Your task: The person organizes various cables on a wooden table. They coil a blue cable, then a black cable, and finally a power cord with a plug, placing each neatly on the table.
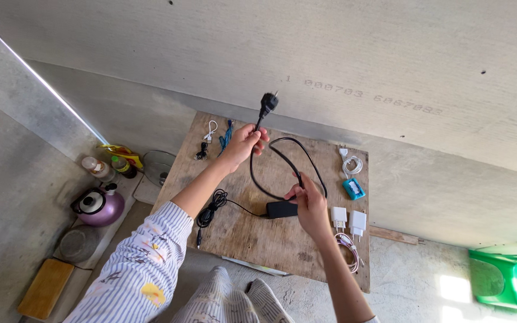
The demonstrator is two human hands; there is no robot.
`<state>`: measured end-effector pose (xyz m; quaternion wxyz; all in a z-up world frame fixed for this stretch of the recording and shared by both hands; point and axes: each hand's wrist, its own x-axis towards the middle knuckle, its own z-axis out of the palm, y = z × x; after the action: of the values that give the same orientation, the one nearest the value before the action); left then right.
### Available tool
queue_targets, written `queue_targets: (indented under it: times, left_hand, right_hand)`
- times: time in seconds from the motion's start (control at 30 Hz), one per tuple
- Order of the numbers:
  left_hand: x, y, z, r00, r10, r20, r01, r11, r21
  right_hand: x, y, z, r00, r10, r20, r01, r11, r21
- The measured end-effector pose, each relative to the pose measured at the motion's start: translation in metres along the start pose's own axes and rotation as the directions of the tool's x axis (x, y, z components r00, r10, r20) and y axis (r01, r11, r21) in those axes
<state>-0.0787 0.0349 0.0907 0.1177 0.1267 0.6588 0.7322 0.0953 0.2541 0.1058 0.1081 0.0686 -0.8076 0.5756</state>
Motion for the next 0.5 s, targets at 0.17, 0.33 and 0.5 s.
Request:
queue_targets:
  times: [0.17, 0.33, 0.5]
  left_hand:
    - [-0.006, 0.005, 0.016, 0.889, 0.347, 0.299, -0.439, 0.832, 0.34]
    - [0.004, 0.012, 0.027, 0.959, 0.022, 0.283, -0.032, 0.999, 0.03]
    - [-0.011, 0.025, 0.038, 0.953, -0.208, 0.221, 0.23, 0.97, -0.08]
  right_hand:
    - [0.047, -0.043, -0.032, 0.984, 0.02, 0.179, 0.047, 0.931, -0.362]
    - [0.108, -0.08, -0.051, 0.969, 0.142, 0.201, -0.069, 0.94, -0.334]
    - [0.145, -0.082, -0.046, 0.989, 0.092, 0.119, -0.062, 0.969, -0.238]
